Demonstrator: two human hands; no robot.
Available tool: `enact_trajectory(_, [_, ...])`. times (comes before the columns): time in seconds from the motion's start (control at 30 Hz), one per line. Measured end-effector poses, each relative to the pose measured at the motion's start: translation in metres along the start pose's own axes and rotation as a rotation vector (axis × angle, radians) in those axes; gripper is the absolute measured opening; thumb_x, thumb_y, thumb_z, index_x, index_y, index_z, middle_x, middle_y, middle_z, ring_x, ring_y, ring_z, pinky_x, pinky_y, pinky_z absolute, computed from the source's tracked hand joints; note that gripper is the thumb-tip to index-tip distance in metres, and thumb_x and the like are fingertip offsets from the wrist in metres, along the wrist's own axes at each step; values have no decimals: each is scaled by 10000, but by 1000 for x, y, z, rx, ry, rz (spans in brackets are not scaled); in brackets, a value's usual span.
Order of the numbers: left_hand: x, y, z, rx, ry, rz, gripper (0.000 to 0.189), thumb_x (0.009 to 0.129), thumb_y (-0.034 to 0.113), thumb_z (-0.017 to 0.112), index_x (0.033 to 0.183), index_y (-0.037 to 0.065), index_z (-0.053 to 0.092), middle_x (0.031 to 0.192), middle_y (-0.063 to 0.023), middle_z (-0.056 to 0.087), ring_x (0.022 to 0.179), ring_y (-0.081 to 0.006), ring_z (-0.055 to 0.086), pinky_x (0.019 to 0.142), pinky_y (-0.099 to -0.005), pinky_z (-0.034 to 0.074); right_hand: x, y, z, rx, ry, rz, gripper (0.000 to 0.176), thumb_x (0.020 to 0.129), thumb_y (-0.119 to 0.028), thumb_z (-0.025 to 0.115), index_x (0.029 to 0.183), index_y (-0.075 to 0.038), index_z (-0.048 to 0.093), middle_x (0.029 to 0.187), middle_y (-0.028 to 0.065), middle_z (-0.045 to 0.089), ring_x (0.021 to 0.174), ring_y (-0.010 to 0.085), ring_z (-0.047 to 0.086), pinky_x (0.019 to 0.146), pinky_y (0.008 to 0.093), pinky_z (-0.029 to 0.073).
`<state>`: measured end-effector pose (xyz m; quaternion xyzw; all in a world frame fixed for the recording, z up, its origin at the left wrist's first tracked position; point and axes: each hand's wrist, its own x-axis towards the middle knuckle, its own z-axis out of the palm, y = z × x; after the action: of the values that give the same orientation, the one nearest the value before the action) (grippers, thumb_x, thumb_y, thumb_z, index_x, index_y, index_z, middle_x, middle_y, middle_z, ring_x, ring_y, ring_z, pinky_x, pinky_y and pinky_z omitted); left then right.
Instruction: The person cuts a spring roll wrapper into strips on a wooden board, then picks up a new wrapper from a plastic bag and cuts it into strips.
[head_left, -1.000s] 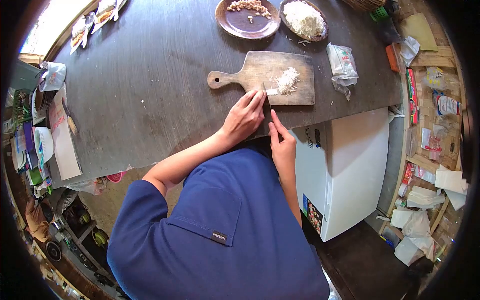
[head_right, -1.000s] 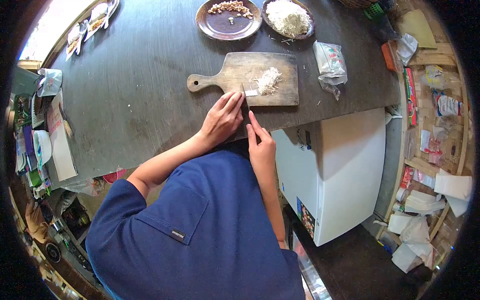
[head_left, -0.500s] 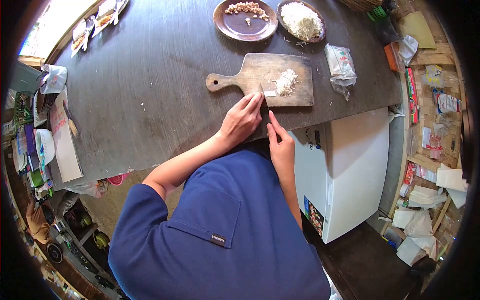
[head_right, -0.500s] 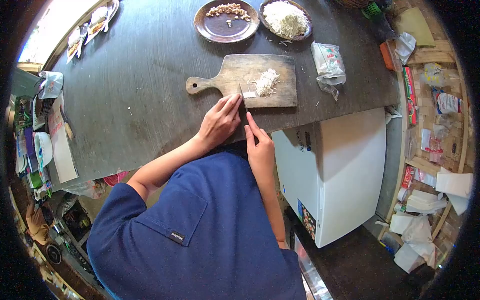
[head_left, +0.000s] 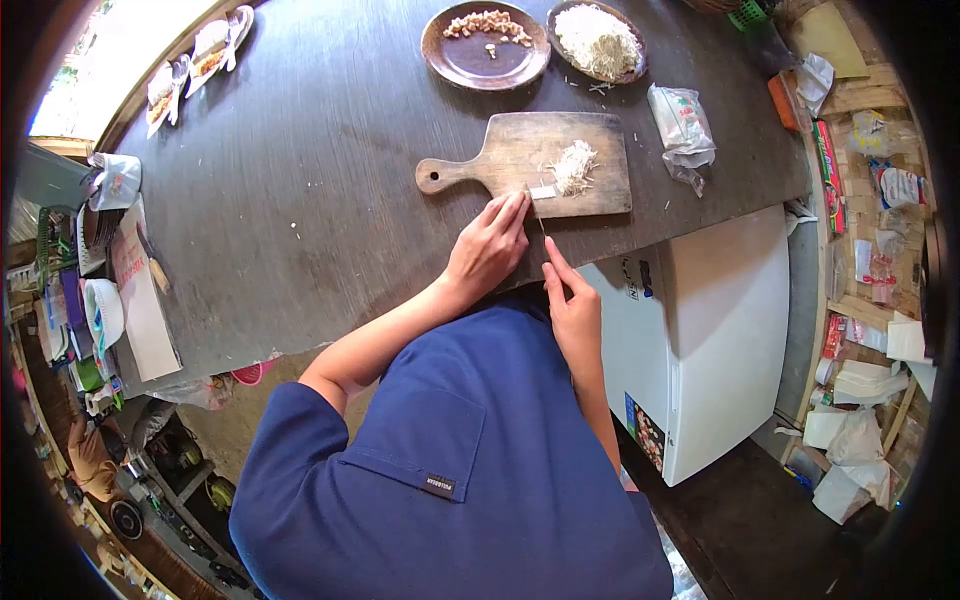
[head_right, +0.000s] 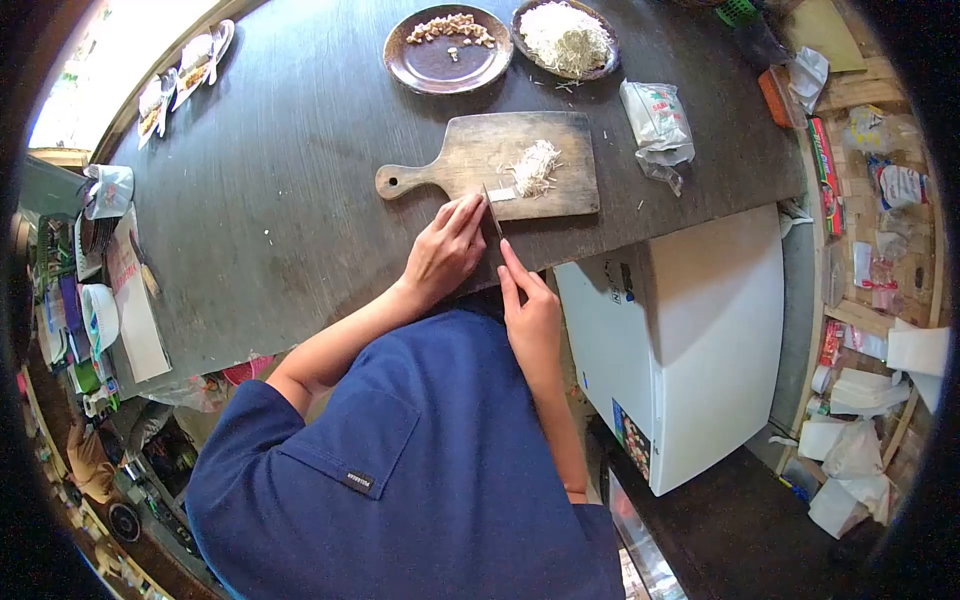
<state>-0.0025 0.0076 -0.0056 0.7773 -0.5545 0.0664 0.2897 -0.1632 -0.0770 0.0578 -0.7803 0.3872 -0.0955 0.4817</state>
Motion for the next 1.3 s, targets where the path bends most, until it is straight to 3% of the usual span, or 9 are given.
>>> enact_trajectory(0.5, [-1,2,1,-19,-11,-22,547,885,81,692,1389,-111,597,1402,-199,606,1285,-329,593,1131,-386,493,-6,5,-1,29,7,9,387,1075,-216,659,1462,-205,671,894,224,693,726,279,620,759,383,530])
enact_trajectory(0.8, [1,1,-1,12,-3,1,549,878,102,694,1372,-122,607,1391,-205,618,1301,-324,585,1143,-382,486,4,-3,0,30,-33,53,391,1075,-201,661,1465,-194,669,885,210,691,739,217,607,778,366,534])
enact_trajectory(1.07, [-3,3,1,-34,-6,-19,543,875,71,699,1381,-106,609,1411,-200,603,1312,-332,581,1141,-391,491,13,5,10,103,5,12,385,1073,-214,661,1458,-194,674,991,245,731,765,312,643,788,394,540])
enact_trajectory(1.13, [-1,1,-1,-37,-23,-32,534,876,68,696,1374,-107,614,1412,-199,603,1322,-333,577,1140,-391,492,15,0,8,80,12,-40,415,1083,-169,657,1497,-198,644,718,0,536,655,61,457,607,255,430])
enact_trajectory(1.2, [-1,-2,0,-16,-13,-11,527,879,70,694,1369,-108,615,1410,-202,604,1325,-333,577,1140,-391,492,3,5,8,67,35,-106,412,1080,-160,662,1491,-191,650,724,0,547,681,70,478,640,255,448])
enact_trajectory(1.27, [-2,-1,2,-75,3,-26,529,880,73,692,1370,-108,613,1412,-205,603,1314,-337,583,1136,-392,494,-9,2,3,62,-8,74,383,1075,-206,660,1457,-191,674,925,224,714,748,291,636,769,380,530])
enact_trajectory(1.3, [-2,-1,1,-77,-7,-27,538,886,76,688,1383,-110,600,1415,-209,601,1309,-343,586,1136,-394,494,-9,4,4,56,8,49,383,1077,-207,658,1459,-191,673,909,209,710,745,257,623,771,377,532])
